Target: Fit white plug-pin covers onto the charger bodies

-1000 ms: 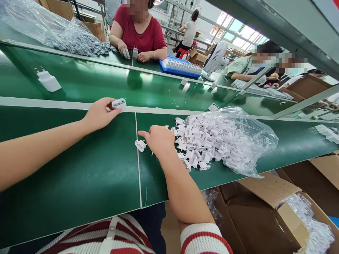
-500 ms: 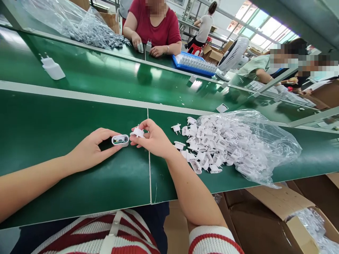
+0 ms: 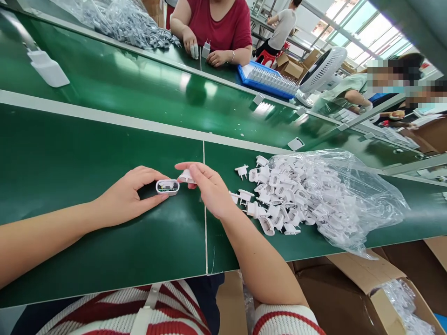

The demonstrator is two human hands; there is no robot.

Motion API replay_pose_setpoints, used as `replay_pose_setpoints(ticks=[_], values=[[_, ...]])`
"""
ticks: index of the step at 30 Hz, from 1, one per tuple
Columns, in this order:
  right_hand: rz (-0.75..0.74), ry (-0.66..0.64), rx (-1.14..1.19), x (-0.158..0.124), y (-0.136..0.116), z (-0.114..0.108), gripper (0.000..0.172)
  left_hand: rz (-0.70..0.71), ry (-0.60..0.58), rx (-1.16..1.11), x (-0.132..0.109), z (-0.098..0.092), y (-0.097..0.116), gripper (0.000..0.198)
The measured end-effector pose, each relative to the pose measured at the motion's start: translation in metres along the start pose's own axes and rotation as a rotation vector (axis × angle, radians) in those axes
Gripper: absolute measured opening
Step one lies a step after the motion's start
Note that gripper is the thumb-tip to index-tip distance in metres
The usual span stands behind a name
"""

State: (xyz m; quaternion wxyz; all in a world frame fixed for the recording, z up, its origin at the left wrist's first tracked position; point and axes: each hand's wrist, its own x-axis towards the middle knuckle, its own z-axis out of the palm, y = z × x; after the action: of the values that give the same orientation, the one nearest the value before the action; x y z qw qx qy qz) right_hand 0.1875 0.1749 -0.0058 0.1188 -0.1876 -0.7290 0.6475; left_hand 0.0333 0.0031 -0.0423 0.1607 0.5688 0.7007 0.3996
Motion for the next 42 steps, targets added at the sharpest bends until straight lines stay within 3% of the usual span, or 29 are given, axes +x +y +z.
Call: replay_pose_setpoints(ticks=[4, 9, 15, 23, 32, 42], values=[[-0.201, 0.127, -0.118, -0.002, 0.006, 0.017, 0.051, 0.002, 0.018, -0.008, 0.001, 0.002, -0.002, 0.029], [-0.333, 0.141, -0.339, -0.008, 0.005, 0.028, 0.011, -0.036, 0.027, -0.028, 0.002, 0.004, -0.004, 0.035], [-0.542, 0.164, -0.683, -0.005, 0.008, 0.027, 0.018, -0.045, 0.022, -0.034, 0.003, 0.005, -0.006, 0.034], [-0.603, 0.084, -0.827, -0.004, 0.006, 0.025, 0.022, -0.031, 0.048, -0.033, 0.003, 0.006, -0.003, 0.032], [-0.488, 0.119, -0.879, -0.005, -0.005, 0.034, 0.023, -0.044, 0.066, -0.033, 0.002, 0.009, -0.002, 0.033], [-0.446, 0.013, -0.944, 0.003, -0.018, 0.032, 0.024, -0.034, 0.080, -0.023, 0.001, 0.008, 0.001, 0.032]])
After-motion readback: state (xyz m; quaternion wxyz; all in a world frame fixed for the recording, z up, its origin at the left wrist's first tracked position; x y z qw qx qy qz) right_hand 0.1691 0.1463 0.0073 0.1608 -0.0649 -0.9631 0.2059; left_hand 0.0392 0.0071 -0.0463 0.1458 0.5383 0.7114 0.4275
